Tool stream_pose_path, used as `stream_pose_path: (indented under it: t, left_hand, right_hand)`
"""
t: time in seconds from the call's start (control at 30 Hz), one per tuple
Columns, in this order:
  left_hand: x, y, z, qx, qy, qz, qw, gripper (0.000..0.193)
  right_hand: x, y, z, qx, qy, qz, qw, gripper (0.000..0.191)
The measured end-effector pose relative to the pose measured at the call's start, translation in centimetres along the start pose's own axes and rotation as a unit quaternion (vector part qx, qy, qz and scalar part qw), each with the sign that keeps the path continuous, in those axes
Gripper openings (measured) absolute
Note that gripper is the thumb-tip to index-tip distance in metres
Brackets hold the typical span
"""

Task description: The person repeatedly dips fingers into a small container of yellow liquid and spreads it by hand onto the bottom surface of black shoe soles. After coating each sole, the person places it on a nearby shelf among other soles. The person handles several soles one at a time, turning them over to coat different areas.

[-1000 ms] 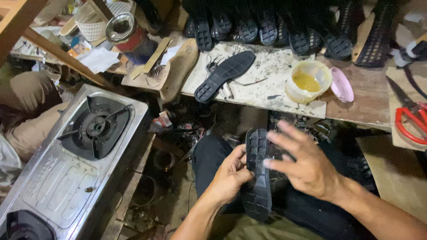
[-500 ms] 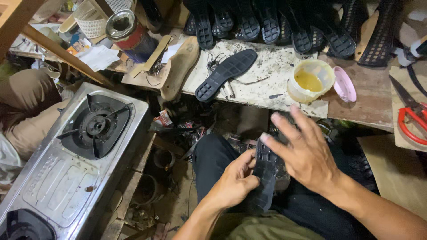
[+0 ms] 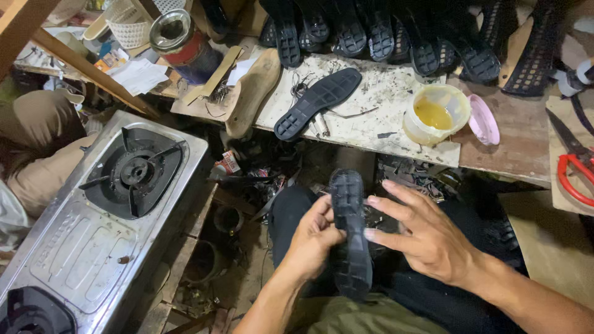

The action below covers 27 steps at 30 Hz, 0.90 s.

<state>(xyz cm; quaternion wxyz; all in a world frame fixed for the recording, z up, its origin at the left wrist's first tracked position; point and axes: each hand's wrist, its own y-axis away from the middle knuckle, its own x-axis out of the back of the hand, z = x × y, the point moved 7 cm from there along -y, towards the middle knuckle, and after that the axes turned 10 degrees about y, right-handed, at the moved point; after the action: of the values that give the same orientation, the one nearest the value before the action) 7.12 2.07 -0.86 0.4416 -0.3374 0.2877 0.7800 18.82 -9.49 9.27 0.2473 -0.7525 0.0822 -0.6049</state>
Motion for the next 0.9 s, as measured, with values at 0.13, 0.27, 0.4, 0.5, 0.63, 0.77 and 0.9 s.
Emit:
stream_pose_path:
  t: [0.13,0.27,0.4,0.5,0.63,0.77,0.9]
  left_hand:
    - [2.6,0.2,0.4,-0.017,0.082,0.036,0.996,0.05]
    - [3.9,1.1,0.1,0.024,0.143,0.083,0.986,0.043]
    - [2.9,1.3,0.3,0.018,0.068,0.055,0.996,0.065]
    - [2.7,1.3,-0.1,0.031,0.058,0.083,0.994,0.066]
    - [2.6,1.6,0.4,0.022,0.054,0.073,0.996,0.061]
    - [3.4,2.3,0.8,0.031,0.044,0.093,0.994,0.057]
    - [3.4,1.7,0.5,0.033,0.01,0.083,0.996,0.051]
  right_hand:
    - [1.3,0.6,4.0,-0.053,0.064,0.026,0.996,0.035]
    - [2.8,0.1,11.7,-0.171,0.133,0.033,0.976,0.03]
    - [2.2,-1.3,17.8,-0.255,0.18,-0.04,0.949,0.057]
    - [0.2,-2.7,20.4,-0.259,0.179,-0.139,0.939,0.077]
    - [-1.1,-2.1,22.1,-0.254,0.178,-0.223,0.924,0.075]
    - [0.4,-0.4,23.5,-0.29,0.166,-0.184,0.925,0.063]
    - [1.7,-0.1,19.8,-0.248,0.063,-0.103,0.961,0.057]
